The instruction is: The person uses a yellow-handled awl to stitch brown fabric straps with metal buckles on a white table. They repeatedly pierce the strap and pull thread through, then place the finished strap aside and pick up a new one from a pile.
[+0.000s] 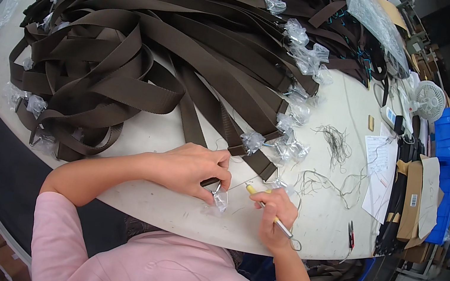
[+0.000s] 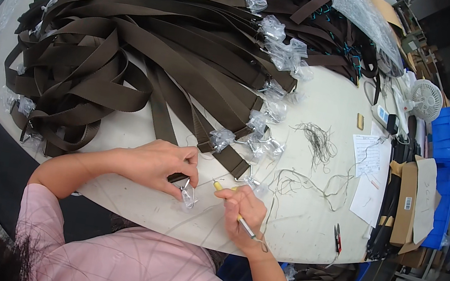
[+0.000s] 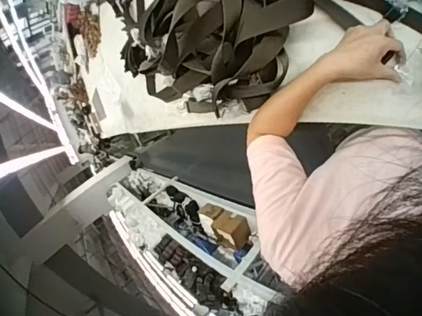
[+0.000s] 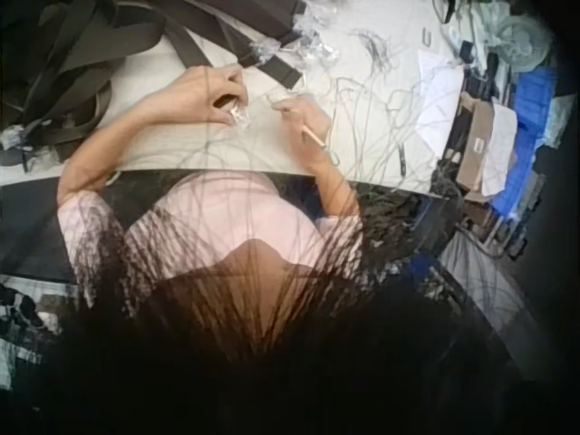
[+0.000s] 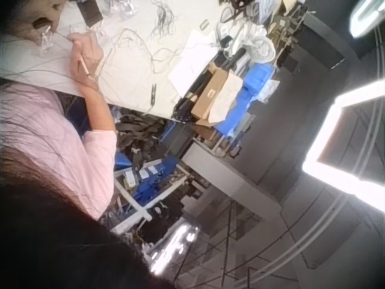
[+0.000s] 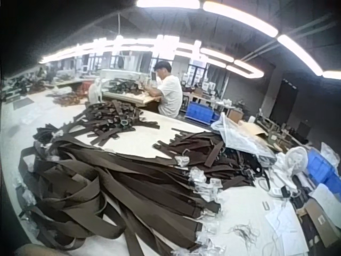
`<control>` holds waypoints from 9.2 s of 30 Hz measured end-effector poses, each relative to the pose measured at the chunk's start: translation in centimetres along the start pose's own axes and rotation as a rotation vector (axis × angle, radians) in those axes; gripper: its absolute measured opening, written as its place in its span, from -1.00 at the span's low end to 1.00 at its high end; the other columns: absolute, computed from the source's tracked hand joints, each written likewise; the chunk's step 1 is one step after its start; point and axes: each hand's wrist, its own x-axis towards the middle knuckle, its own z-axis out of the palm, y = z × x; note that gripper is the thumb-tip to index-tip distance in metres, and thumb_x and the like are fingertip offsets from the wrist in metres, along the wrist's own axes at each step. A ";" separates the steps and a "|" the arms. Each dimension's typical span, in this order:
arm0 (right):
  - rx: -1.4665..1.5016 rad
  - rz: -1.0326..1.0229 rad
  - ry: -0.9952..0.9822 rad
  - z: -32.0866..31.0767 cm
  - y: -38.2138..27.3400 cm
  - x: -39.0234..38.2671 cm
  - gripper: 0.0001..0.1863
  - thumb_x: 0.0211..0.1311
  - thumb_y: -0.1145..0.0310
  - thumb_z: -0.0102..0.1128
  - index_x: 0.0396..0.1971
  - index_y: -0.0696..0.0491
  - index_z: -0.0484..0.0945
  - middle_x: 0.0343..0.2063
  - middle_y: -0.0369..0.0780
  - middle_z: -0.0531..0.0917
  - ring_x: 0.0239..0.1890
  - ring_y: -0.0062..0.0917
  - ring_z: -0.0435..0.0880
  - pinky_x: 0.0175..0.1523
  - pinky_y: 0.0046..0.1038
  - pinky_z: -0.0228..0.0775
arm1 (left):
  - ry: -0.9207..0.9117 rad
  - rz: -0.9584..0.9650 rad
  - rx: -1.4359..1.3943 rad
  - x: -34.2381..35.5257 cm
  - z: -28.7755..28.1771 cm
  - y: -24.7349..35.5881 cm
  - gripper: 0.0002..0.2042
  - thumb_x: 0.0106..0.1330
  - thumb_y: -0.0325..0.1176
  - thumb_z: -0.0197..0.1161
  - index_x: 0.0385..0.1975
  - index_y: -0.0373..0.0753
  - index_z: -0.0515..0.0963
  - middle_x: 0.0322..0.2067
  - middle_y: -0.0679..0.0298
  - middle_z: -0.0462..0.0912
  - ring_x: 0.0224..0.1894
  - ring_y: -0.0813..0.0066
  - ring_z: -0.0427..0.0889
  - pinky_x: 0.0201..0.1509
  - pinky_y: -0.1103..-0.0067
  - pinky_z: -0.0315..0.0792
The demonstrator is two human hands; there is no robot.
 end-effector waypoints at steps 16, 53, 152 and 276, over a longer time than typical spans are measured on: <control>-0.014 -0.053 -0.118 0.1 -0.1 -1.2 -0.79 0.35 0.46 0.08 -0.34 0.15 0.72 -0.53 -0.19 0.65 -0.55 -0.39 0.61 -0.44 -0.40 0.44 | 0.019 -0.039 -0.175 -0.1 -0.2 -0.1 -0.76 0.13 -0.21 0.53 -0.25 -0.03 0.66 -0.13 0.31 0.48 -0.28 0.35 0.57 -0.18 0.42 0.42; -0.267 -0.326 -0.134 2.5 1.3 0.1 -0.71 0.05 0.59 0.44 -0.29 0.08 0.49 -0.35 -0.13 0.62 -0.36 -0.23 0.62 -0.37 -0.29 0.47 | 0.308 0.043 -0.245 0.8 1.4 -2.5 -0.90 0.29 -0.48 0.35 -0.25 -0.25 0.59 -0.30 0.24 0.53 -0.14 0.32 0.56 -0.06 0.45 0.49; -0.361 -0.162 -0.151 3.9 0.6 0.0 -0.64 0.04 0.64 0.44 -0.42 0.10 0.34 -0.31 -0.03 0.65 -0.29 -0.08 0.64 -0.22 -0.21 0.49 | 0.469 0.192 0.135 -0.9 1.7 -0.8 -0.68 0.18 -0.47 0.38 -0.05 -0.23 0.57 0.06 0.18 0.52 0.14 0.19 0.47 0.22 0.36 0.42; 0.586 0.498 0.186 4.0 4.7 5.5 -0.42 0.65 0.10 -0.16 -0.64 0.07 0.41 -0.69 -0.36 0.42 -0.62 -0.75 0.29 -0.48 -0.59 0.13 | 0.469 0.012 0.593 2.1 3.2 1.0 -0.78 -0.01 -0.59 0.28 -0.34 -0.34 0.46 -0.32 0.19 0.47 -0.24 0.30 0.56 -0.32 0.49 0.57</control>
